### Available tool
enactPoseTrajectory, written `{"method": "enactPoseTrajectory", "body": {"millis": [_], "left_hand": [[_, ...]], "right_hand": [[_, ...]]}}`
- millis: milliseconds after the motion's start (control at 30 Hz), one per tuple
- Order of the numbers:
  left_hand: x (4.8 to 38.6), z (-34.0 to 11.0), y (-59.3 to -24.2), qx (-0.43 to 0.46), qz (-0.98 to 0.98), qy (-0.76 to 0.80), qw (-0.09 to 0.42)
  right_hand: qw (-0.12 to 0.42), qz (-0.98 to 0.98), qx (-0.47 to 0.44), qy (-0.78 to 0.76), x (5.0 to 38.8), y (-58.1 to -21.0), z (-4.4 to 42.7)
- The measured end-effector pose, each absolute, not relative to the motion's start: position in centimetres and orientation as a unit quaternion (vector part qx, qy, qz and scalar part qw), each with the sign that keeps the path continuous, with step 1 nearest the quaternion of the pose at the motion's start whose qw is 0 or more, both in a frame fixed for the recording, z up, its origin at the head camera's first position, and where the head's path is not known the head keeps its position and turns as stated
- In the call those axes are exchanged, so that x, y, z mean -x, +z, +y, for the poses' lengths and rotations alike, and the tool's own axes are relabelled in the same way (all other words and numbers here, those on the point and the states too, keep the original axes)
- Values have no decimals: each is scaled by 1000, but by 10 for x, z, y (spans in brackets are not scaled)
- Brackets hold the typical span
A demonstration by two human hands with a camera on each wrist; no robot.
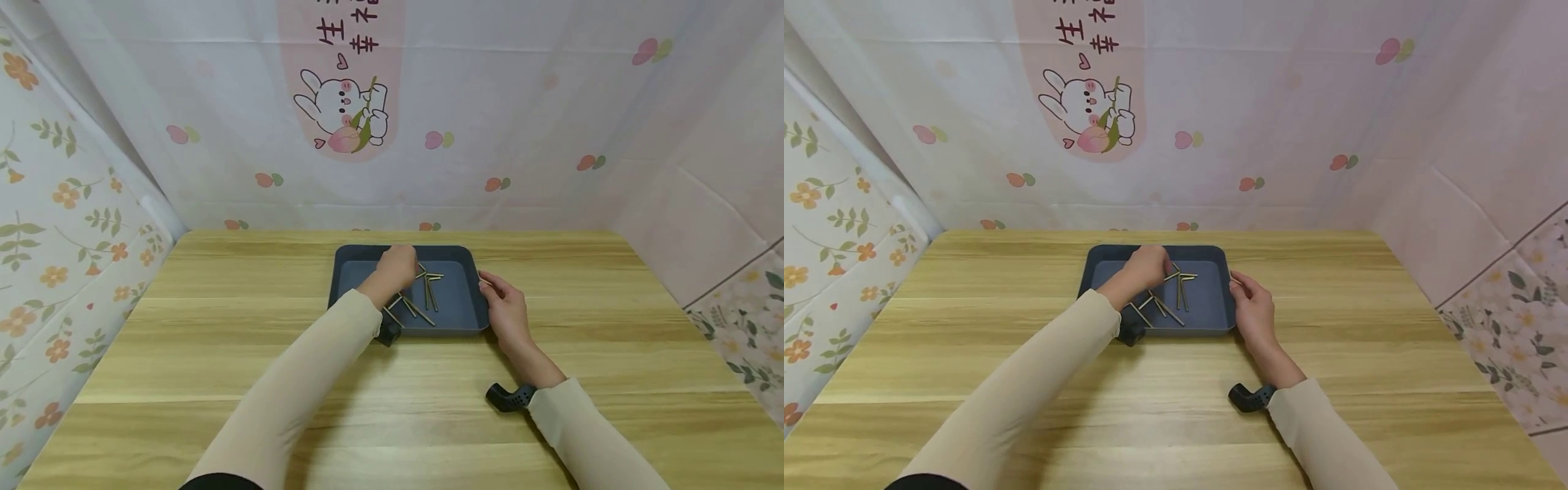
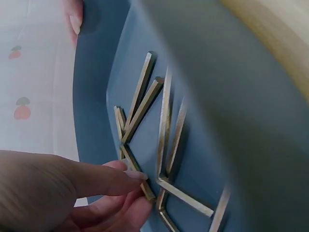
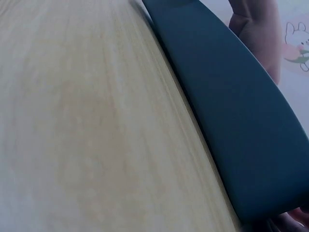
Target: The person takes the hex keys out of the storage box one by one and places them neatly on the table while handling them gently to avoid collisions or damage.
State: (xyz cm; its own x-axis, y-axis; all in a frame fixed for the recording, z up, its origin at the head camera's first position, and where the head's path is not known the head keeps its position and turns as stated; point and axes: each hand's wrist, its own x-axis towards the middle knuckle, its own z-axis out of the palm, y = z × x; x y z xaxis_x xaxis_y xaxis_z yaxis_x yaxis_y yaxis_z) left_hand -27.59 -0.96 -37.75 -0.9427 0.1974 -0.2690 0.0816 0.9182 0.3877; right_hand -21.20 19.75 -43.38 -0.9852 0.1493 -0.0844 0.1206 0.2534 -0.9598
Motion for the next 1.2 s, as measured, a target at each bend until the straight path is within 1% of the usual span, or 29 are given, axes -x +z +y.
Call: {"method": "enactPoseTrajectory", "body": {"millis": [67,167,433,533,667,867,1000,1200], "left_hand": [[278,-9,-376,-72,966,183,166],[279,-8,-375,-80,966,174,172],[278,-10,-374,-93,965,173,176],[276,-15,-376,-100,963,191,164],[271,-21,-378,-113,963,204,133],[264,-34,-371,-129,958,223,128],[259,-40,-367,-123,951,256,125],[251,-49,-365,-123,949,276,89]], "right_hand": [[14,-793,87,603,212,-434,197],[16,-796,88,598,213,-434,197],[21,-794,86,602,212,-435,197],[20,-793,84,603,212,-436,197],[22,-795,82,601,212,-436,198],[24,-797,78,598,212,-437,199],[27,-800,80,595,212,-439,201],[28,-800,77,595,214,-441,199]]}}
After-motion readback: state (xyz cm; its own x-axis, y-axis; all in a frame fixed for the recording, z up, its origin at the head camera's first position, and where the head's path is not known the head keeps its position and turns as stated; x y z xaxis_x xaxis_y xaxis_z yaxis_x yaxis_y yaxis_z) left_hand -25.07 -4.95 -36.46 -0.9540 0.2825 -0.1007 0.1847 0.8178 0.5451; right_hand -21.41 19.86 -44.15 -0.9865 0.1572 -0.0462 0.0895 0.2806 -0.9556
